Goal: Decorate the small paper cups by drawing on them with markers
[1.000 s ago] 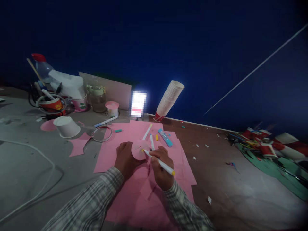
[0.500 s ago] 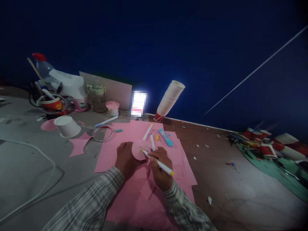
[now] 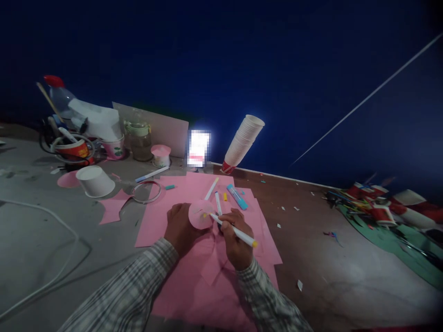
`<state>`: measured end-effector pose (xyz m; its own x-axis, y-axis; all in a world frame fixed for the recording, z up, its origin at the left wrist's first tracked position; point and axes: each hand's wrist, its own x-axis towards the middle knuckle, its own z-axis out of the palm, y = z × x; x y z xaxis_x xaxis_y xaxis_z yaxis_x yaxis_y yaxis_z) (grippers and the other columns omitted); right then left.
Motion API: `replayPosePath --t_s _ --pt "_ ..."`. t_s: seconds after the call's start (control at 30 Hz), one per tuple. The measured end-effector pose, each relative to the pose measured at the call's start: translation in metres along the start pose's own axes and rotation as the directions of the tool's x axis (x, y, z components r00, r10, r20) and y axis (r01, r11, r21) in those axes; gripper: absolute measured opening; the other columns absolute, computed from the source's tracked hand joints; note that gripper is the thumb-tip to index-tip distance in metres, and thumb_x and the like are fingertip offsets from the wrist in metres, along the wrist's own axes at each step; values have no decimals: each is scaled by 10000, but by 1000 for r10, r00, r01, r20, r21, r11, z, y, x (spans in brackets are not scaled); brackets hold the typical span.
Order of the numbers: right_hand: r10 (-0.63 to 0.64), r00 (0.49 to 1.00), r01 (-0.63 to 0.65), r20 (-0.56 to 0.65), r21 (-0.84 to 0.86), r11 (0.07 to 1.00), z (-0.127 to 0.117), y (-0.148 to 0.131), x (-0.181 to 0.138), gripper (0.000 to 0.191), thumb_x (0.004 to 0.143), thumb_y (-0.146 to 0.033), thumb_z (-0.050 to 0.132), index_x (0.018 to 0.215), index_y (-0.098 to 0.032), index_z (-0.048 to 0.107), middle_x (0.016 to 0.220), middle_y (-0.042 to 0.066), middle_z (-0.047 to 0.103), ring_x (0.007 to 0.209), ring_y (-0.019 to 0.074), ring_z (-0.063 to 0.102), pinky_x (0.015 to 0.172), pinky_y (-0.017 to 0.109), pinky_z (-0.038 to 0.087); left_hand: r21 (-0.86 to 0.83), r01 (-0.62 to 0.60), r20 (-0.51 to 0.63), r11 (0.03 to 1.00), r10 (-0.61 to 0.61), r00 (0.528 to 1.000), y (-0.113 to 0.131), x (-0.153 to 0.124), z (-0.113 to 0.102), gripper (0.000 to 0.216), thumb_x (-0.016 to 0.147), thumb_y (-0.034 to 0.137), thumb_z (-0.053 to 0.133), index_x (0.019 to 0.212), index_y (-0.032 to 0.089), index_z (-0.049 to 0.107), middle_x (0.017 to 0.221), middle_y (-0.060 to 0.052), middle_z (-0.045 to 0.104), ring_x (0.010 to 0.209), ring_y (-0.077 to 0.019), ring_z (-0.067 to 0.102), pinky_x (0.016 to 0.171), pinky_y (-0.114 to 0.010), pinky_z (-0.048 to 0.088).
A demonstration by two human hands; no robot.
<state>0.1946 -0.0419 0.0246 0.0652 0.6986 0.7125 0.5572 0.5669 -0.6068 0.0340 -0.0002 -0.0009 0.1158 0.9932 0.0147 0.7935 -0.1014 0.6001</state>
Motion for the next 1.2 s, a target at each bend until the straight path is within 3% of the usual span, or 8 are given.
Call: replayPosePath --t_s 0.63,1.2 --pt "-24 999 24 22 -13 1000 7 -2 -3 168 940 -183 538 902 -236 692 762 2 754 692 190 704 908 439 511 9 -22 43 1000 21 999 2 0 -4 511 714 470 806 1169 255 716 1138 -100 702 1196 -370 538 1022 -464 376" --pt "-36 999 36 14 -29 999 10 -1 -4 166 943 -183 539 923 -234 695 768 15 759 700 200 706 868 434 531 16 -24 56 1000 23 998 1 0 -2 591 699 510 819 1220 255 705 1180 -105 698 1235 -386 518 1044 -474 371"
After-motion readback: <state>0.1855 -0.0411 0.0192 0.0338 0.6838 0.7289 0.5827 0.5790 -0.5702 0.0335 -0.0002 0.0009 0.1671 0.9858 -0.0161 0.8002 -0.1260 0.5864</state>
